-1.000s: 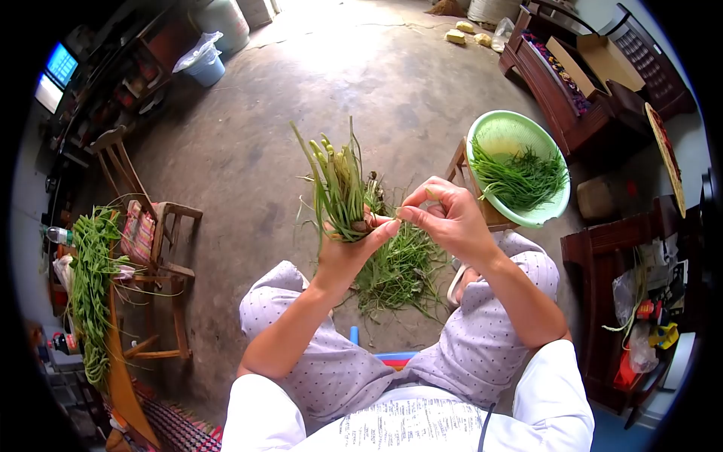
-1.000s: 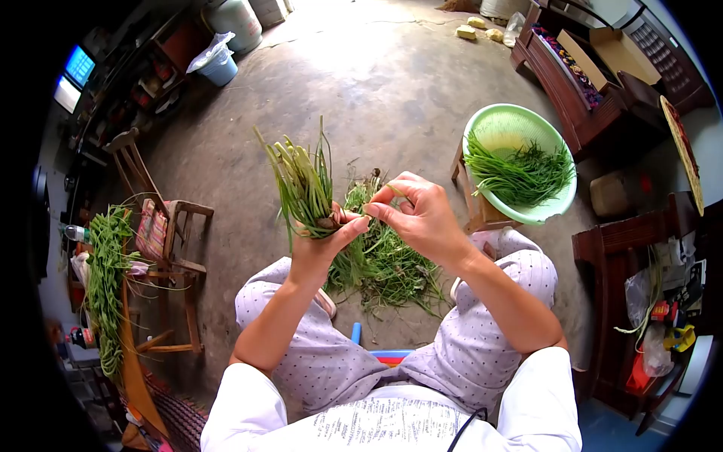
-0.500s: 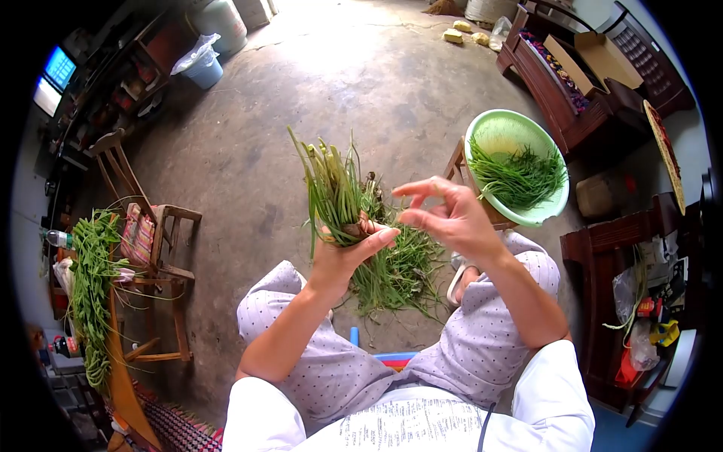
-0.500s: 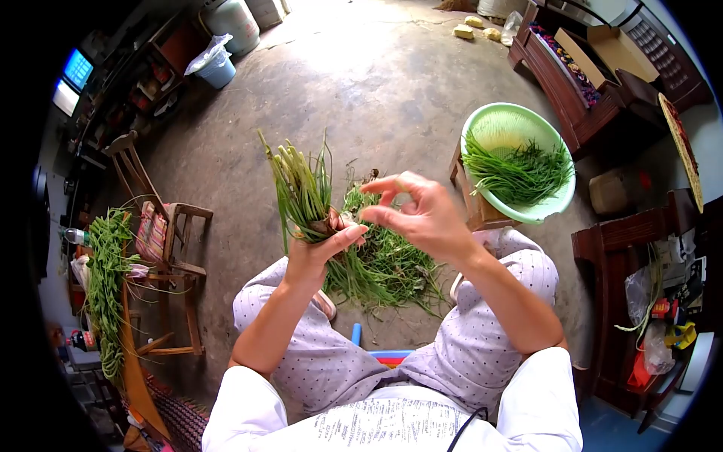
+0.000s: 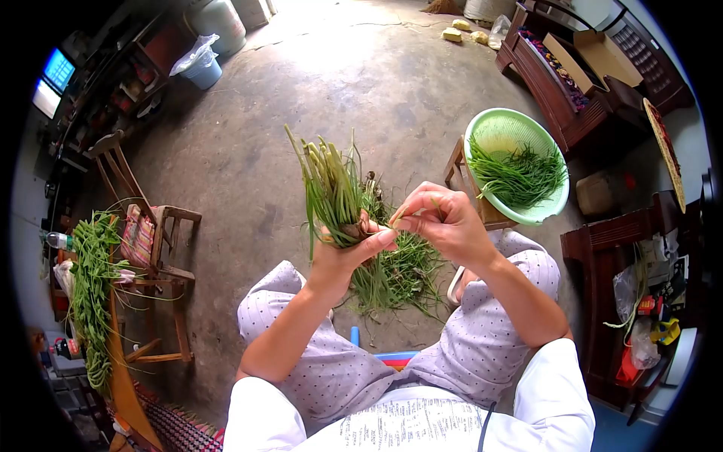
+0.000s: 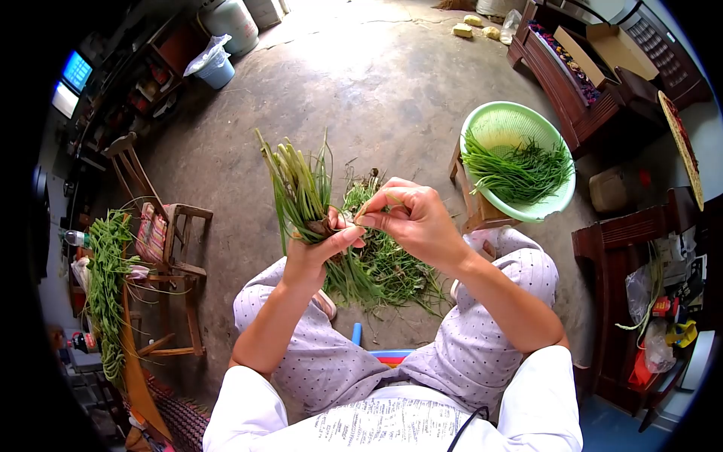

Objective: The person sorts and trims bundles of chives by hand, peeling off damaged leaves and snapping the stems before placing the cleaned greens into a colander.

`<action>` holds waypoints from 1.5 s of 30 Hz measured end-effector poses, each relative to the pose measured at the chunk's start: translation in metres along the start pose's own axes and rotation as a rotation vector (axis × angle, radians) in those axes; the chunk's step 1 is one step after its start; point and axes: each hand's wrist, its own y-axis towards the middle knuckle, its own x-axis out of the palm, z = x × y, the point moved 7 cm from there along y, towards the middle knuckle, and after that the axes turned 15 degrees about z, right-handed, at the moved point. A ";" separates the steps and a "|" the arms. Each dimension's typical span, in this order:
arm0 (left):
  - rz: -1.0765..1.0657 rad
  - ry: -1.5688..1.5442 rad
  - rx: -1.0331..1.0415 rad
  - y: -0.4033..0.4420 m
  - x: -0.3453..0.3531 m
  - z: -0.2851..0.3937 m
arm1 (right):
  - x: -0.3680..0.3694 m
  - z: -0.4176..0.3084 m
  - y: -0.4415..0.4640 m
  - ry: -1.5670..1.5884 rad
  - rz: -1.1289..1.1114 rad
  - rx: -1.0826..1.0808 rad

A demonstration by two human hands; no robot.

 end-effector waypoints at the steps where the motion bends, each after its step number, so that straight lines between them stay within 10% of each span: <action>1: -0.009 -0.007 -0.031 0.000 0.000 -0.001 | -0.001 -0.005 0.000 -0.066 -0.002 -0.013; 18: -0.047 -0.127 -0.082 0.002 -0.004 -0.007 | -0.026 -0.030 0.003 -0.516 0.192 -0.147; 20: -0.096 -0.111 -0.087 0.001 -0.002 -0.006 | -0.009 -0.025 -0.004 -0.180 0.012 0.099; 23: -0.142 -0.165 -0.138 0.000 -0.003 -0.014 | 0.017 -0.026 -0.009 -0.050 -0.135 -0.175; 31: -0.436 -0.023 -0.075 -0.015 0.015 -0.010 | -0.031 0.006 0.022 0.450 0.211 0.151; 37: -0.543 0.023 -0.136 -0.023 0.019 -0.019 | -0.020 0.001 0.015 0.312 0.009 0.406; 45: -0.504 0.070 -0.205 -0.027 -0.001 -0.030 | -0.121 -0.021 0.034 0.459 0.780 -0.120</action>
